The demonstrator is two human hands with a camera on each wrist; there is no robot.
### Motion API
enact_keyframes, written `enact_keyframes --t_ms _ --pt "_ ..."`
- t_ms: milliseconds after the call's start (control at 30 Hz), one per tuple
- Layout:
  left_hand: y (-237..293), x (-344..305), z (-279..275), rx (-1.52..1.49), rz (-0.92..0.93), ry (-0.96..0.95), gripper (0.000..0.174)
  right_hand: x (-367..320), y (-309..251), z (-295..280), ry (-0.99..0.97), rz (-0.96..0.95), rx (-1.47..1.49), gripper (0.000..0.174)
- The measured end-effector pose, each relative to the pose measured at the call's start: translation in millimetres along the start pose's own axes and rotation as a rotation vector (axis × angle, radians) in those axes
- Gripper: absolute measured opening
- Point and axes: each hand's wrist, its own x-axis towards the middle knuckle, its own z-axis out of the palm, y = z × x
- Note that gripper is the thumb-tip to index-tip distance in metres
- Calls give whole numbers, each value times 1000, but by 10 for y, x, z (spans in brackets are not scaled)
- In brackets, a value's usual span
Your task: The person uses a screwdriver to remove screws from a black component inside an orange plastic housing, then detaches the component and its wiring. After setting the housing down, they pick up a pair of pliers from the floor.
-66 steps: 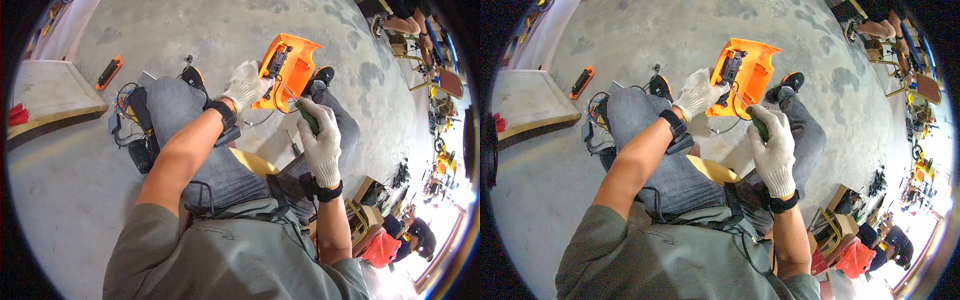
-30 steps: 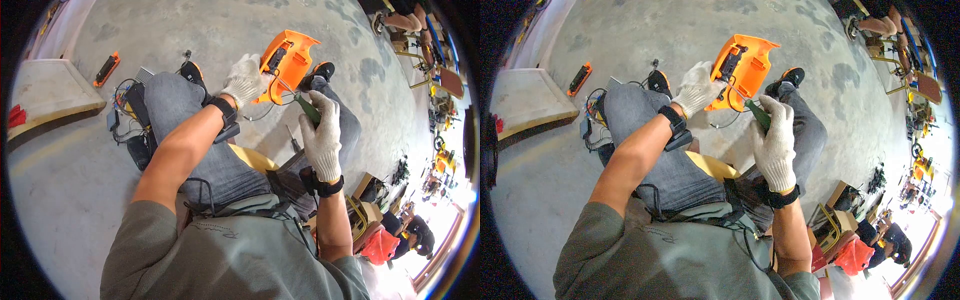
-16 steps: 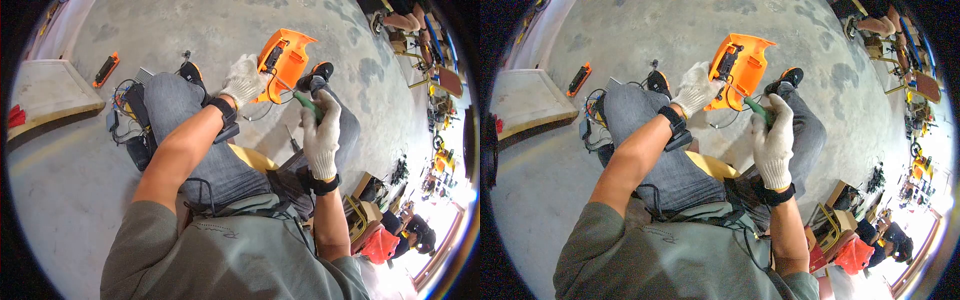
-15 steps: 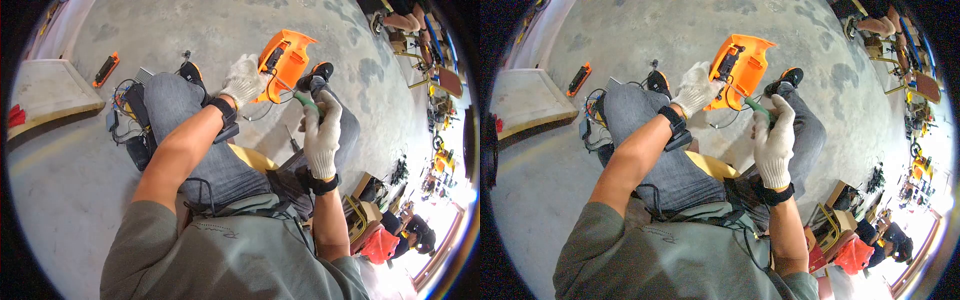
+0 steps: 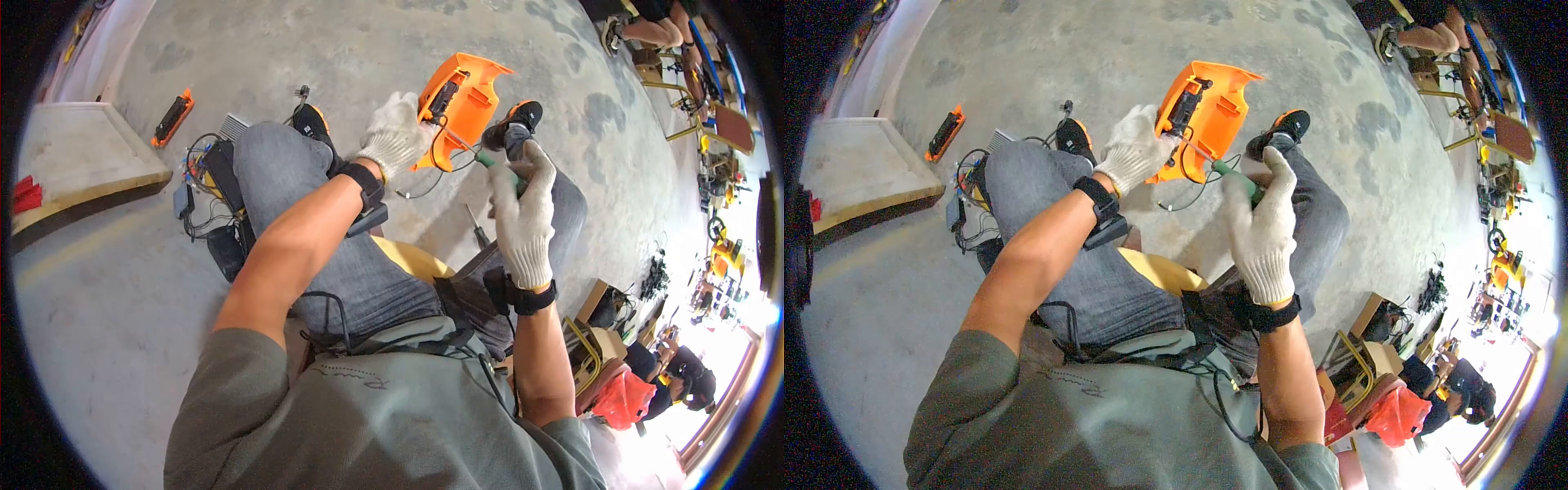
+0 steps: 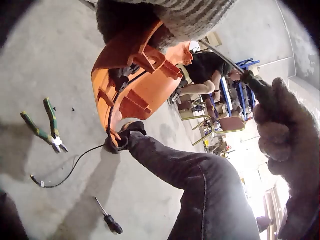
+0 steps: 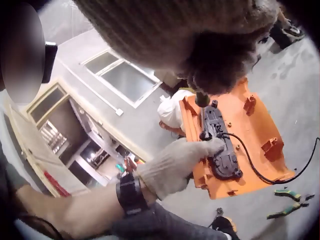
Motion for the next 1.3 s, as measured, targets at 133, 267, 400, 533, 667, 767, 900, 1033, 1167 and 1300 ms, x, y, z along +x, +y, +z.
enact_keyframes --t_ms 133,267,400,533,667,767,900,1033,1167,1300 --pt "11 -8 -15 -48 -1 12 37 92 356 25 123 -663 -290 59" --pt "10 -2 -30 -13 -7 4 39 -29 26 22 3 -233 -62 60" --pt "8 8 -11 39 -40 -19 39 -9 206 99 92 -371 -137 54" --pt "15 0 -25 -19 -20 5 38 89 317 46 118 -789 -346 54" --pt "-5 -1 -14 5 -6 -11 39 -57 -47 63 2 -136 6 62" --pt "3 -11 -23 4 -21 29 39 51 231 95 62 -294 -125 60" --pt "-4 9 -15 -38 2 34 38 25 255 42 21 -452 -147 63" --pt "27 -11 -50 -17 -16 24 38 -55 -77 36 -44 47 24 61" --pt "-30 4 2 -53 -2 46 38 124 419 49 101 -641 -295 57" --pt "-6 -7 -10 -8 -19 50 38 40 108 32 11 -368 -172 61"
